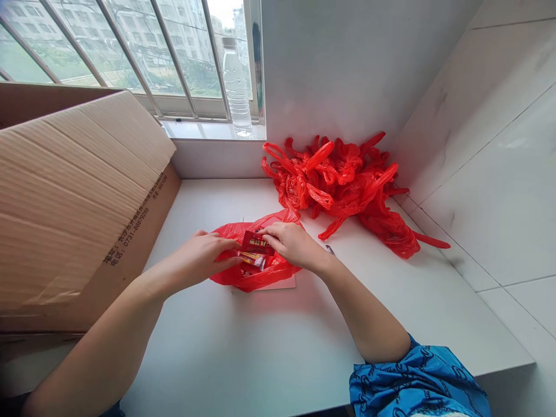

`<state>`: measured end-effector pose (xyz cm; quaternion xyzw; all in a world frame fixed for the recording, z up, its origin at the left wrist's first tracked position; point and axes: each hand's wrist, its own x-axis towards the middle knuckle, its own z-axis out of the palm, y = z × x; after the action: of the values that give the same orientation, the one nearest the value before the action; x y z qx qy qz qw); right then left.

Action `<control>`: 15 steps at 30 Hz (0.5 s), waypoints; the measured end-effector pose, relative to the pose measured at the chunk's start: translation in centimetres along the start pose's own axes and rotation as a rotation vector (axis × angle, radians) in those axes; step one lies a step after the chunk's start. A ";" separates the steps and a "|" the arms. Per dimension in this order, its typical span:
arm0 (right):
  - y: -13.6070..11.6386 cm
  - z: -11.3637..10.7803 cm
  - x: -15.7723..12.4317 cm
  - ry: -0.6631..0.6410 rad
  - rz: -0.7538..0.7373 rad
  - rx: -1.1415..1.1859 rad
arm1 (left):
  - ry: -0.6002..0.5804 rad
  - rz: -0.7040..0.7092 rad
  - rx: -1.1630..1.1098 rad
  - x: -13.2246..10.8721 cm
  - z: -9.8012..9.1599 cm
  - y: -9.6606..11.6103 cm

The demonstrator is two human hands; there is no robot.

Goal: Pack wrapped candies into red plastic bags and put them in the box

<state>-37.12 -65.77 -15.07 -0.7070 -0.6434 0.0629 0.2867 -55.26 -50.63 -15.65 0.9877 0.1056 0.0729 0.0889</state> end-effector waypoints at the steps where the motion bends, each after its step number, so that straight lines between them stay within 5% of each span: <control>1: 0.0 0.0 0.0 -0.001 0.001 -0.006 | -0.003 -0.002 -0.007 0.0 0.0 0.0; 10: -0.1 0.0 -0.1 -0.076 0.017 -0.056 | -0.031 -0.029 -0.005 -0.2 -0.2 0.2; 15: -1.5 -0.5 -0.9 -0.264 0.280 -0.402 | -0.040 -0.002 -0.031 -0.8 -0.5 0.5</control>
<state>-38.33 -66.77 -14.13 -0.8174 -0.5708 0.0646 0.0430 -56.01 -51.17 -15.20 0.9874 0.1038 0.0546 0.1062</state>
